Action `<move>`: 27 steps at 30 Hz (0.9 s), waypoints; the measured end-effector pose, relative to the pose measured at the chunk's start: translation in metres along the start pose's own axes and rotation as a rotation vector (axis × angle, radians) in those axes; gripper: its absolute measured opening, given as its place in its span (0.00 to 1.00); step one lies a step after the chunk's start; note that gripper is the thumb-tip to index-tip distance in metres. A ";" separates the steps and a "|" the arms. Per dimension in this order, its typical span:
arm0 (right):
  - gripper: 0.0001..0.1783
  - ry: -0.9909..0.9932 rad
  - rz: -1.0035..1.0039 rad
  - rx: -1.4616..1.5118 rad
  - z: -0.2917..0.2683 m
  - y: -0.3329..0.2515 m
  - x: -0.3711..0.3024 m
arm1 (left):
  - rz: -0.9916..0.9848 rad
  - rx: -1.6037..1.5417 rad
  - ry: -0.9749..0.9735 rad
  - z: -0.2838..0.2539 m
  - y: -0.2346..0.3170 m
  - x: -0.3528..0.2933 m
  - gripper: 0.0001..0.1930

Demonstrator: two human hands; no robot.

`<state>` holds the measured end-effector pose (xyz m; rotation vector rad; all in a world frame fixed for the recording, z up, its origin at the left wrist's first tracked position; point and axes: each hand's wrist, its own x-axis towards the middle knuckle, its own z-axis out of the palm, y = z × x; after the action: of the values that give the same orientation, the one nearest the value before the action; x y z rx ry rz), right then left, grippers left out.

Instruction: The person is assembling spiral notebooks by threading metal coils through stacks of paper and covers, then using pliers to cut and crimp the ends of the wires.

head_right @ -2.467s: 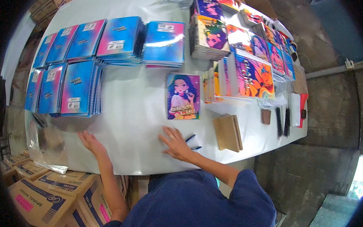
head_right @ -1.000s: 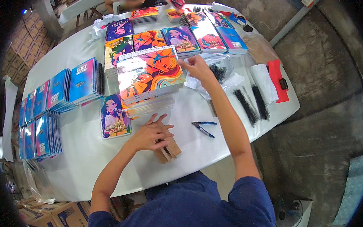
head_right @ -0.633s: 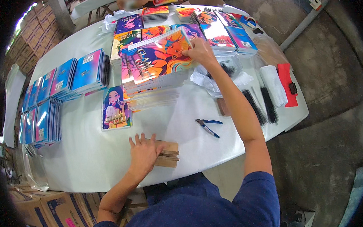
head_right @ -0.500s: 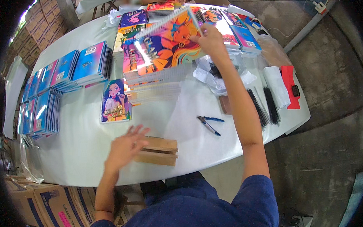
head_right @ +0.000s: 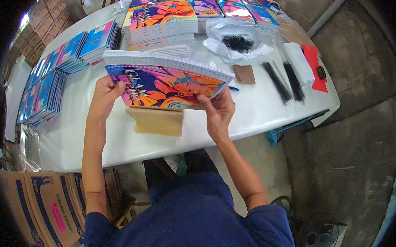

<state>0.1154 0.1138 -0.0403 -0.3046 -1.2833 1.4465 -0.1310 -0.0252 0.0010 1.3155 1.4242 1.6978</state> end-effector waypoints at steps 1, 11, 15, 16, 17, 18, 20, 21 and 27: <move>0.15 0.007 0.007 0.017 -0.008 0.008 -0.011 | 0.019 0.015 -0.020 0.005 0.001 -0.003 0.12; 0.11 -0.208 -0.045 -0.067 -0.017 0.027 -0.031 | -0.036 0.208 0.152 0.001 -0.038 -0.036 0.06; 0.15 -0.306 0.012 -0.380 -0.024 0.040 -0.034 | -0.089 0.084 0.156 0.003 -0.061 -0.047 0.19; 0.17 -0.330 -0.011 -0.545 -0.032 0.047 -0.034 | -0.038 0.029 0.172 0.007 -0.067 -0.051 0.22; 0.26 -0.315 -0.037 -0.551 -0.034 0.045 -0.038 | 0.010 -0.027 0.188 0.020 -0.066 -0.057 0.25; 0.28 -0.294 -0.033 -0.521 -0.031 0.046 -0.042 | 0.063 -0.077 0.207 0.026 -0.061 -0.061 0.28; 0.33 -0.251 -0.017 -0.460 -0.021 0.051 -0.051 | -0.007 -0.063 0.228 0.017 -0.099 -0.063 0.35; 0.37 -0.315 0.018 -0.452 -0.013 0.051 -0.055 | -0.047 -0.007 0.242 0.021 -0.110 -0.068 0.36; 0.38 -0.320 0.163 -0.254 -0.013 0.074 -0.042 | -0.088 0.075 0.316 0.042 -0.124 -0.082 0.39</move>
<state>0.0998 0.1018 -0.1243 -0.3626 -1.7422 1.5115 -0.0834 -0.0448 -0.1445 1.0367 1.7108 1.8696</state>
